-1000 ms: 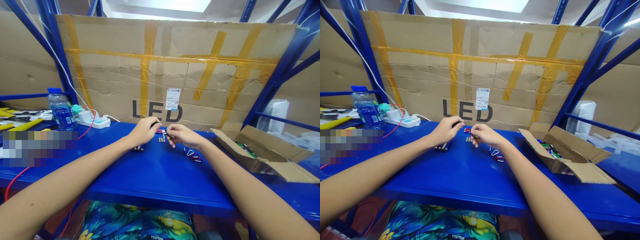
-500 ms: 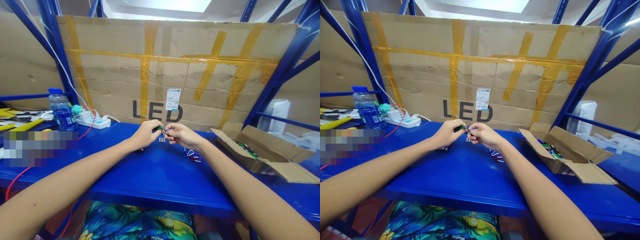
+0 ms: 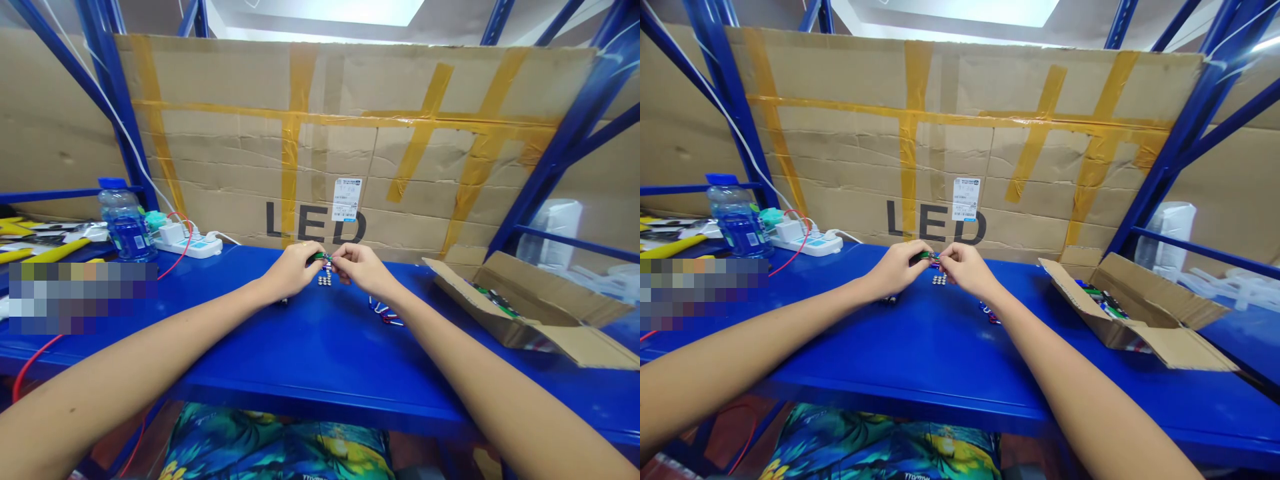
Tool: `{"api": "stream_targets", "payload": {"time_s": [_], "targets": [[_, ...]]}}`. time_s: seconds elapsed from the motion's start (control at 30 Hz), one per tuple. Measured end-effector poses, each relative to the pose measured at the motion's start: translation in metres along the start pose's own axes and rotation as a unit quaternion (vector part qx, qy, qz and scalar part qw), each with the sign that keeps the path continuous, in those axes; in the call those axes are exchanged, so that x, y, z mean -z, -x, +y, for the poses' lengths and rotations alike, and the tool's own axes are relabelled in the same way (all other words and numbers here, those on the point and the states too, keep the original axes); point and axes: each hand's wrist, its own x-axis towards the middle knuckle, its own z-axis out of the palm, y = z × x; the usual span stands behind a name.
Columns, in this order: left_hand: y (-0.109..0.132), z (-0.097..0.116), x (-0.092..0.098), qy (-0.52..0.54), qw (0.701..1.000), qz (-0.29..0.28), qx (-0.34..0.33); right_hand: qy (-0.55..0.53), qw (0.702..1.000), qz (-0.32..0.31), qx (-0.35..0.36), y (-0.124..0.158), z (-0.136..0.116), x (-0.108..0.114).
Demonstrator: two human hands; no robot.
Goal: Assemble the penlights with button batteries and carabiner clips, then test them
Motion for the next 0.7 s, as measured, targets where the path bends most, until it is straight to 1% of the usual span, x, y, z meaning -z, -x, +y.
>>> {"api": "stream_targets", "payload": {"time_s": [0.07, 0.13, 0.2, 0.3, 0.43, 0.7], "targets": [[0.001, 0.003, -0.001, 0.006, 0.999, -0.014, 0.037, 0.114, 0.992, 0.044, 0.040, -0.001, 0.002, 0.000], [0.002, 0.007, -0.001, 0.008, 0.998, -0.029, 0.063, 0.214, 0.970, 0.081, 0.082, 0.000, 0.003, 0.001], [0.004, 0.011, -0.003, 0.006, 0.996, -0.047, 0.070, 0.270, 0.951, 0.101, 0.112, 0.001, 0.002, 0.001], [0.005, 0.014, -0.003, 0.000, 0.997, -0.056, 0.060, 0.308, 0.934, 0.113, 0.141, 0.003, -0.001, 0.000], [0.006, 0.016, -0.001, -0.013, 0.999, -0.032, 0.042, 0.330, 0.921, 0.109, 0.172, 0.006, -0.003, -0.003], [0.007, 0.019, -0.001, -0.077, 0.996, -0.026, 0.023, 0.364, 0.906, 0.101, 0.193, 0.005, 0.000, -0.001]]}}
